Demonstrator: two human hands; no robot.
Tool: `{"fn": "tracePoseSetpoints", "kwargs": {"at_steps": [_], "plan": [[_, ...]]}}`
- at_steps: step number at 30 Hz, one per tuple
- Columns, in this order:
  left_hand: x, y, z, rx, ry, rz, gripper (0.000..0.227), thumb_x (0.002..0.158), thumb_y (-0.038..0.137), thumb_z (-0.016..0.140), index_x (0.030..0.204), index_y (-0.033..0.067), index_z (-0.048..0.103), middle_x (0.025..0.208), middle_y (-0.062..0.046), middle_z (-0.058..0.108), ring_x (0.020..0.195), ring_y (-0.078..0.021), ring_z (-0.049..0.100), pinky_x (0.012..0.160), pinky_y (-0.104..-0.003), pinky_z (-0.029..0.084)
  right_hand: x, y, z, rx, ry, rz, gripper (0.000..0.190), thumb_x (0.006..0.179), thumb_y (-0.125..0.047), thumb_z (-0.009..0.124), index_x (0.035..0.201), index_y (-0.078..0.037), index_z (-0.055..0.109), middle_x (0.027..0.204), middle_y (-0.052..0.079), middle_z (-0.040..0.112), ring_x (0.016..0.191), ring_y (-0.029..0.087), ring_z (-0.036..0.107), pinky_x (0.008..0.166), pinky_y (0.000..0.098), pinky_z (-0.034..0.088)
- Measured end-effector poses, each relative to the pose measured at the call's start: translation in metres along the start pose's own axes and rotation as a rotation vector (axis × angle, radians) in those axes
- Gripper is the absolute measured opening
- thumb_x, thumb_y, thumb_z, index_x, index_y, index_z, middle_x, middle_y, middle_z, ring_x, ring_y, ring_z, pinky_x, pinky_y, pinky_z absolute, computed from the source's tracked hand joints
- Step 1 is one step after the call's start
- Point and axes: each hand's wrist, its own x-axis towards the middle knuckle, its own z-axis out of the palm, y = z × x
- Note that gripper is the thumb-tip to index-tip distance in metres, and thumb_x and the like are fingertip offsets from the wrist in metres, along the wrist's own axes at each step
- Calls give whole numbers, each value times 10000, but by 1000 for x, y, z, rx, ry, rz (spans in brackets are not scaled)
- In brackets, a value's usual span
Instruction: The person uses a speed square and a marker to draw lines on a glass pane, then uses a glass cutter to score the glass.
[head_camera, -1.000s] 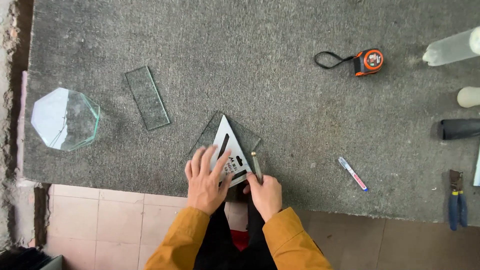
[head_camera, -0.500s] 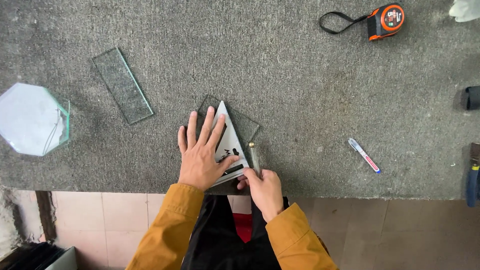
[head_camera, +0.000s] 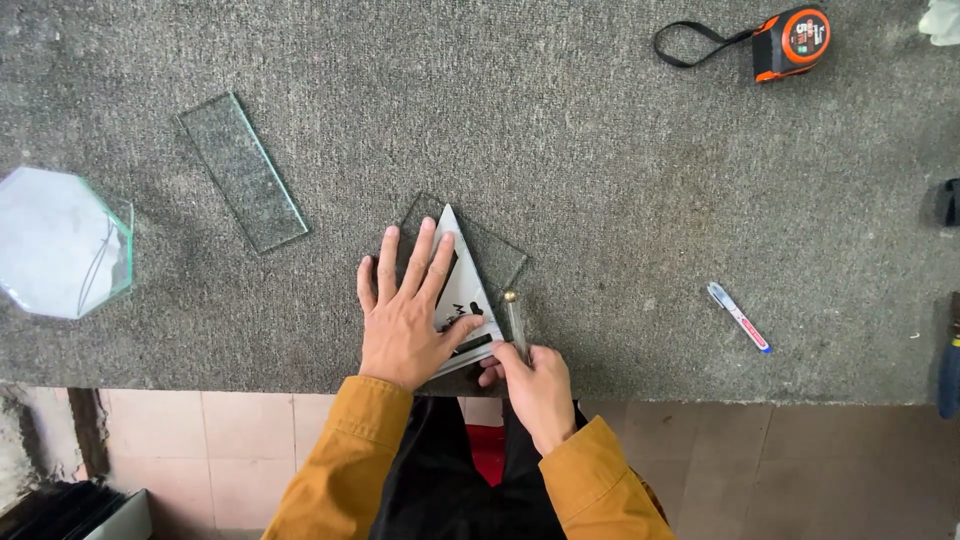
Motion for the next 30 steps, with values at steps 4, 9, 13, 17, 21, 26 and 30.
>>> {"fn": "tracePoseSetpoints", "kwargs": {"at_steps": [4, 9, 13, 17, 21, 26, 30], "plan": [[-3, -3, 8, 149, 199, 62, 1109, 928, 882, 564, 1803, 294, 219, 1883, 58, 160, 1726, -353, 101, 1323, -614, 155, -10, -19, -4, 109, 4, 62, 373, 985, -309, 657, 845, -24, 852, 699, 105, 844, 696, 164, 798, 845, 302, 570], [-3, -2, 4, 122, 189, 78, 1103, 935, 849, 586, 1801, 267, 228, 1880, 47, 172, 1716, -373, 131, 1313, -633, 175, -8, -15, -3, 30, 5, 39, 391, 1002, -344, 642, 845, -68, 871, 709, 63, 865, 751, 139, 816, 887, 306, 566], [-1, -4, 4, 110, 193, 89, 1107, 930, 842, 605, 1798, 258, 243, 1878, 43, 179, 1718, -367, 123, 1317, -627, 158, -8, -18, -4, 21, -3, 45, 390, 1012, -345, 638, 855, -76, 874, 711, 59, 864, 752, 133, 806, 862, 318, 555], [-2, -4, 6, 140, 188, 87, 1110, 935, 868, 564, 1803, 266, 223, 1882, 54, 158, 1724, -355, 98, 1322, -619, 145, -9, -19, -4, 14, -3, 60, 398, 1009, -348, 631, 849, -76, 873, 715, 54, 868, 757, 127, 800, 842, 312, 545], [-3, -4, 5, 134, 194, 91, 1099, 942, 865, 565, 1801, 265, 231, 1881, 53, 164, 1722, -360, 112, 1323, -620, 153, -8, -17, -3, 18, -1, 56, 396, 1007, -342, 634, 855, -70, 879, 715, 62, 873, 762, 135, 812, 883, 314, 556], [-3, -5, 7, 152, 199, 96, 1116, 939, 878, 566, 1804, 261, 222, 1881, 43, 167, 1723, -365, 108, 1325, -623, 152, -9, -18, -4, 0, -3, 56, 400, 1012, -354, 633, 869, -83, 890, 726, 52, 877, 772, 129, 812, 869, 315, 553], [-3, -5, 7, 175, 188, 93, 1136, 935, 881, 572, 1808, 256, 200, 1884, 37, 150, 1724, -366, 91, 1323, -634, 157, -12, -20, -4, 31, -2, 82, 407, 1011, -359, 641, 870, -62, 881, 741, 67, 880, 794, 132, 793, 863, 319, 537]]}}
